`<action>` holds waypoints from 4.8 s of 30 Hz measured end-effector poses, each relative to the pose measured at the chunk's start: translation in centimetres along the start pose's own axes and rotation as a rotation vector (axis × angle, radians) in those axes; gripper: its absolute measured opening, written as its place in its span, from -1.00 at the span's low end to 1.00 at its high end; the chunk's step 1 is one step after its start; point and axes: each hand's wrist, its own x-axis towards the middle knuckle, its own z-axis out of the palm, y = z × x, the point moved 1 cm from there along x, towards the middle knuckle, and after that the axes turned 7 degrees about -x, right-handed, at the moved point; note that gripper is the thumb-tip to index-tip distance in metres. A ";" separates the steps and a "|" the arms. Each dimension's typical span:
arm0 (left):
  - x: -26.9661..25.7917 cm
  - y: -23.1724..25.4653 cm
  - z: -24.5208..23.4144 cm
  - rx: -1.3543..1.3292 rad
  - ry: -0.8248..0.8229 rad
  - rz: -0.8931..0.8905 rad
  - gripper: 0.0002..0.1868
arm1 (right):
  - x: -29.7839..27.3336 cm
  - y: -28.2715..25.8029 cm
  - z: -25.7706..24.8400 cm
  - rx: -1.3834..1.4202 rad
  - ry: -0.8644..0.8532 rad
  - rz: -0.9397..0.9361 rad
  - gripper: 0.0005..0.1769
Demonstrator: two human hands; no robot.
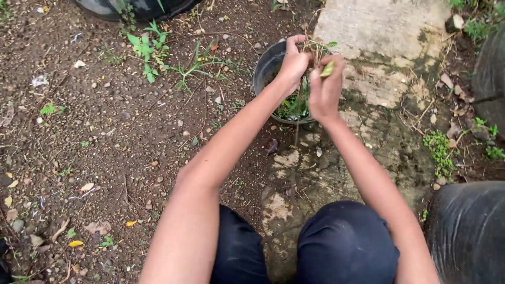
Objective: The person kneels on the ground and pulls weeds by hand from around the base of a tree and from black grow bags. The collected weeds are placed into a metal bowl held in the lap.
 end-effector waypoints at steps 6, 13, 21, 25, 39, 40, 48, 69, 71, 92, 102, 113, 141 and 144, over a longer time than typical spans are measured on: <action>3.8 -1.4 -3.6 0.399 0.059 0.457 -0.44 | -0.9 3.6 2.3 -0.305 -0.317 -0.173 -0.55; 2.6 -8.5 -8.1 1.871 -0.654 -0.075 -0.27 | -9.1 19.7 4.0 -0.697 -1.399 0.233 -0.41; 3.7 -12.5 -10.8 1.978 -0.643 0.023 -0.67 | -2.1 4.7 -0.6 -0.685 -0.830 0.042 -0.50; 3.3 -8.8 -11.8 2.057 -0.478 0.287 -0.71 | -3.1 4.7 -3.5 -0.816 -0.212 0.106 -0.26; -11.7 9.8 -11.6 1.845 -0.490 0.274 -0.01 | -11.1 16.2 -1.9 0.384 -0.185 1.030 -0.61; -12.4 10.1 -10.0 1.785 -0.640 0.324 0.13 | -10.5 15.0 -1.3 0.406 -0.182 1.028 -0.60; -12.4 6.1 -18.2 1.954 -0.323 0.335 -0.50 | -4.4 0.9 11.4 0.411 -0.298 0.924 -0.60; -27.8 9.4 -54.0 2.127 0.174 -0.243 -0.62 | -10.5 -16.8 47.2 0.620 -0.926 0.774 -0.38; -26.8 8.8 -54.9 2.164 0.179 -0.232 -0.64 | -9.8 -15.9 48.1 0.614 -0.963 0.771 -0.36; -19.6 11.9 -51.5 1.877 0.127 -0.483 -0.60 | -6.5 14.0 52.3 -0.814 -0.486 -0.918 -0.63; -17.8 8.5 -52.7 1.788 0.084 -0.570 -0.77 | -5.4 14.8 53.1 -0.595 -1.088 -0.261 -0.82; -16.3 7.5 -55.0 1.712 0.134 -0.526 -0.74 | -3.6 9.4 47.0 -0.339 -1.031 0.044 -0.72; -14.8 9.3 -51.9 1.558 0.213 -0.572 -0.70 | 1.4 20.7 44.8 -0.181 -1.064 0.402 -0.76; -14.9 9.9 -51.9 1.570 0.190 -0.577 -0.70 | 3.4 17.3 45.9 -0.526 -1.037 0.074 -0.74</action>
